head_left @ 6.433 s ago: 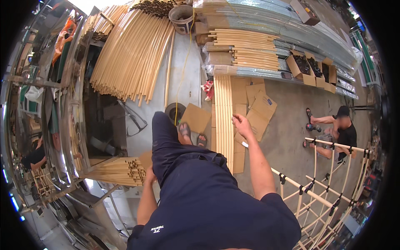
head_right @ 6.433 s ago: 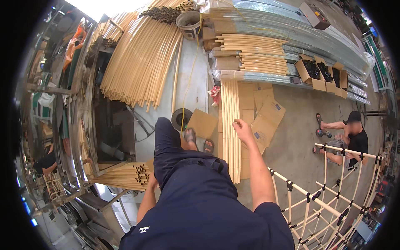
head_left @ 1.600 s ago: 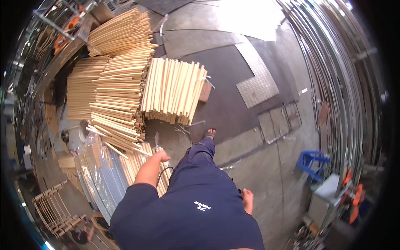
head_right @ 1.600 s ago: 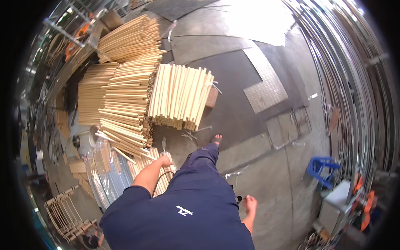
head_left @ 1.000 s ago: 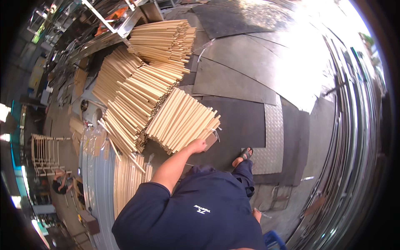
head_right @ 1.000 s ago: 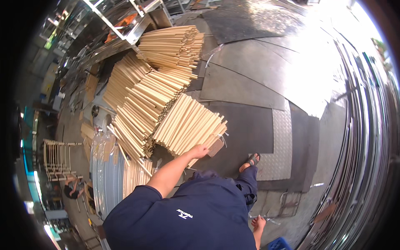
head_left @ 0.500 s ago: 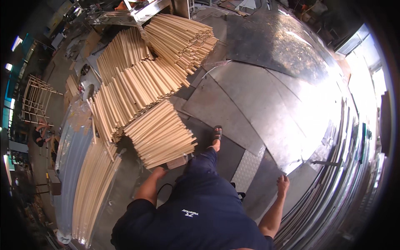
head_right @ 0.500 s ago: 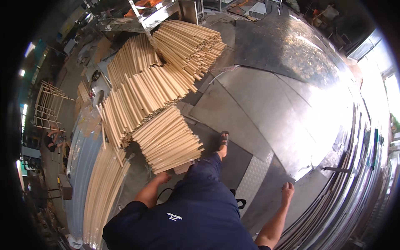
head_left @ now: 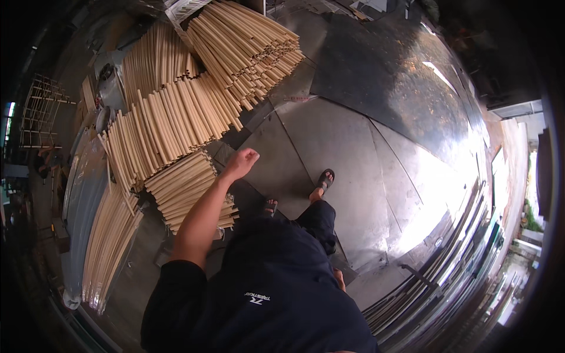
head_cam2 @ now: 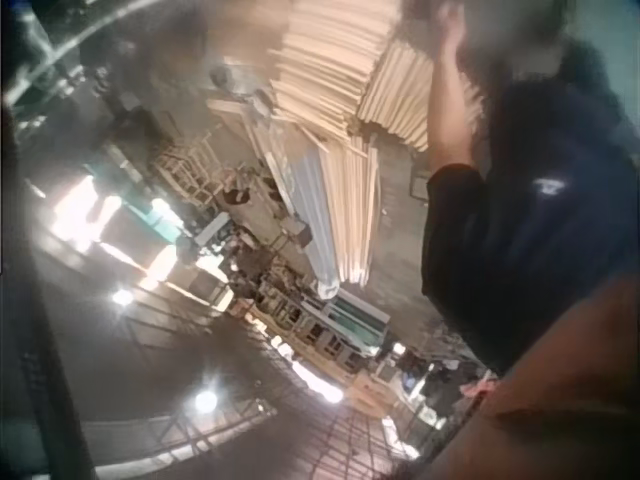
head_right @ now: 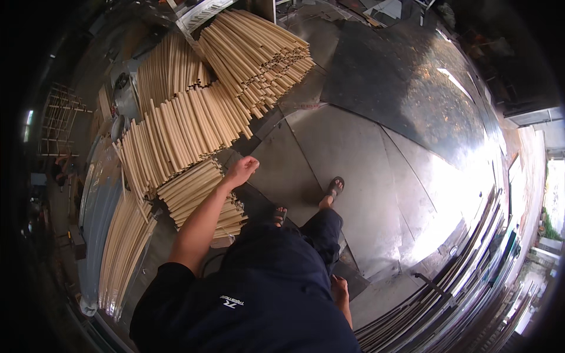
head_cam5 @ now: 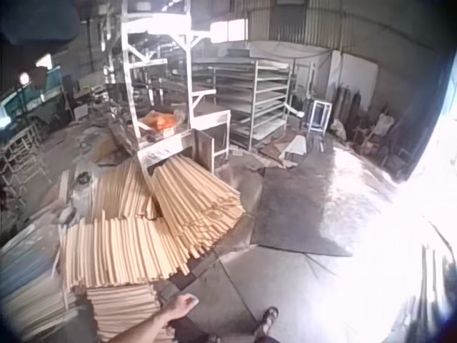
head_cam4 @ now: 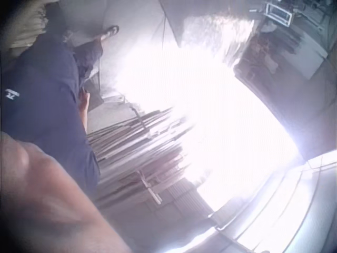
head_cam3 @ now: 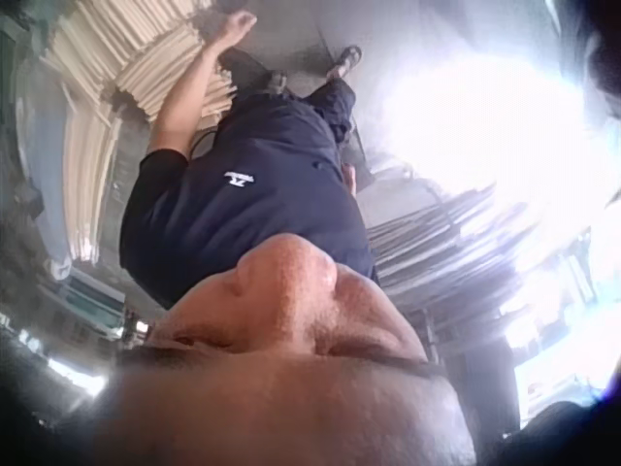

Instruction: The person collects a bundle of wooden rods from a stack and carries them to a workspace. They then place the rods on the floor and begin attaching black plastic connectors to the ends of the rods, using a mallet to secure some of them.

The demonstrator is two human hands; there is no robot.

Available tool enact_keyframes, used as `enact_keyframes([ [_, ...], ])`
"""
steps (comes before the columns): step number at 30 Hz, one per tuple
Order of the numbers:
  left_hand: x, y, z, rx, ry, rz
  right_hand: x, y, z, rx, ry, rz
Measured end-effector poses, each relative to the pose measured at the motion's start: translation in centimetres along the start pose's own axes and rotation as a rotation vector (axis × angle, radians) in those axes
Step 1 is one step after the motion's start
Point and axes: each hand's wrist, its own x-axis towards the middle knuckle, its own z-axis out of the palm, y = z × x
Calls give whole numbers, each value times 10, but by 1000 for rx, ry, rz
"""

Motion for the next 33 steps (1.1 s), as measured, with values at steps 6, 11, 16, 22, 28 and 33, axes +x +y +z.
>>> enact_keyframes([
  [6,74,-34,20,179,213,-314,150,-220,-157,-212,-145,23],
  [11,-14,-102,53,357,136,-582,308,-480,-253,-207,29,-102],
  [16,7,-78,105,-77,84,-996,371,-778,-315,-73,216,-528],
  [22,100,-55,89,-417,278,-1181,389,-945,-204,-299,107,-614],
  [28,261,-50,-20,-353,447,-763,379,-1009,-73,-934,-154,-763],
  [33,351,10,-118,-443,716,-492,409,-1116,46,-936,-290,-854],
])
